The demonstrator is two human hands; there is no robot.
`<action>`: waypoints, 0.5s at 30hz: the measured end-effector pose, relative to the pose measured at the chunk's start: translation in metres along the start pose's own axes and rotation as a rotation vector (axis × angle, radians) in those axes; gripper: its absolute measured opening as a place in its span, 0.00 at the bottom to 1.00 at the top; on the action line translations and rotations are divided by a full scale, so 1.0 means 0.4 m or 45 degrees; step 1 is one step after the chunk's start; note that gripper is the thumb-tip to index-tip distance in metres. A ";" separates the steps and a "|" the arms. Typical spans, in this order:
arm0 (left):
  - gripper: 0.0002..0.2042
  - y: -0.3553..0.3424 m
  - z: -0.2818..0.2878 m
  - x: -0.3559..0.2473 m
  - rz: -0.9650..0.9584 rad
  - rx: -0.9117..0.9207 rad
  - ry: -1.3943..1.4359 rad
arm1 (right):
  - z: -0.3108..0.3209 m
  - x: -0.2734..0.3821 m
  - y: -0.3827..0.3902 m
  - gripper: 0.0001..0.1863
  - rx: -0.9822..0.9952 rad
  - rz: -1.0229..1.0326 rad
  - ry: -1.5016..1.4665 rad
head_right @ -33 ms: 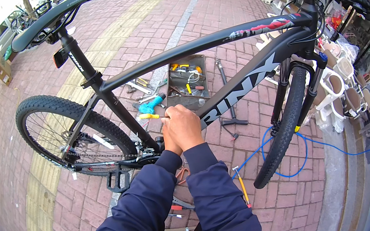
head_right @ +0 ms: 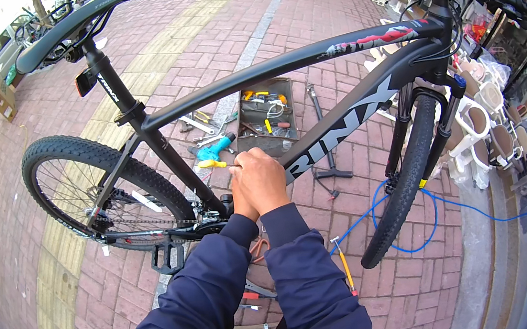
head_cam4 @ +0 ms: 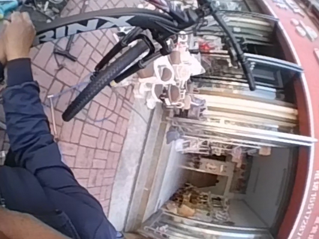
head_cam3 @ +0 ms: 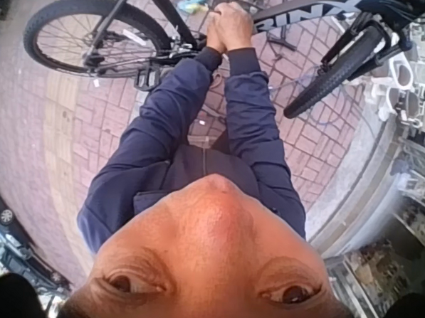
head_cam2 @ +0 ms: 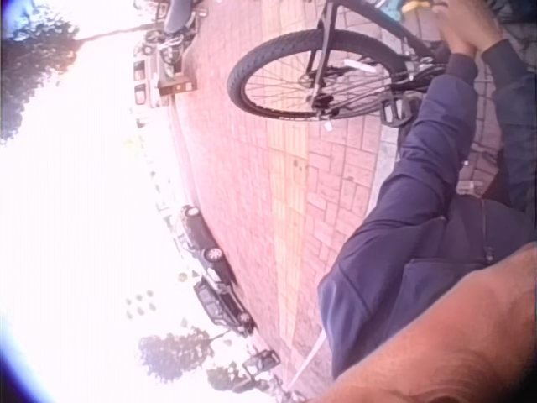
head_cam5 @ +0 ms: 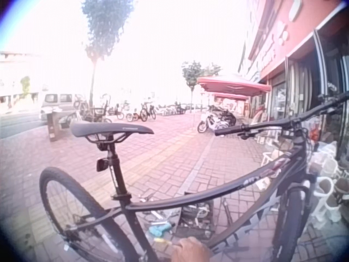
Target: The person uses a yellow T-handle hex key to tighten bolts on the crankset and chainring area of a black mountain bike. They rotate the crank arm and pedal to check the drivetrain while continuing to adjust fasteners on the bottom bracket area.
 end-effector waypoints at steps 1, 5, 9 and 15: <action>0.13 0.000 -0.005 -0.010 -0.081 0.026 -0.011 | -0.002 -0.004 -0.001 0.06 -0.008 0.001 -0.011; 0.14 0.005 0.007 -0.012 -0.140 0.031 0.104 | -0.009 -0.003 -0.003 0.06 -0.060 0.086 -0.054; 0.12 0.012 0.032 -0.007 -0.020 -0.042 0.461 | 0.006 0.020 0.002 0.06 -0.062 0.149 -0.018; 0.11 0.010 0.055 -0.082 -0.061 -0.044 0.574 | 0.112 0.075 0.035 0.06 -0.254 0.231 -0.249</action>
Point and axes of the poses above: each hand's wrist, its own y-axis away from the middle knuckle, its own z-axis out of the back of the hand, x = y × z, the point moved 9 cm from there along -y, towards the middle knuckle, and after that the axes turned 9 degrees about x, right-handed, at the moved point
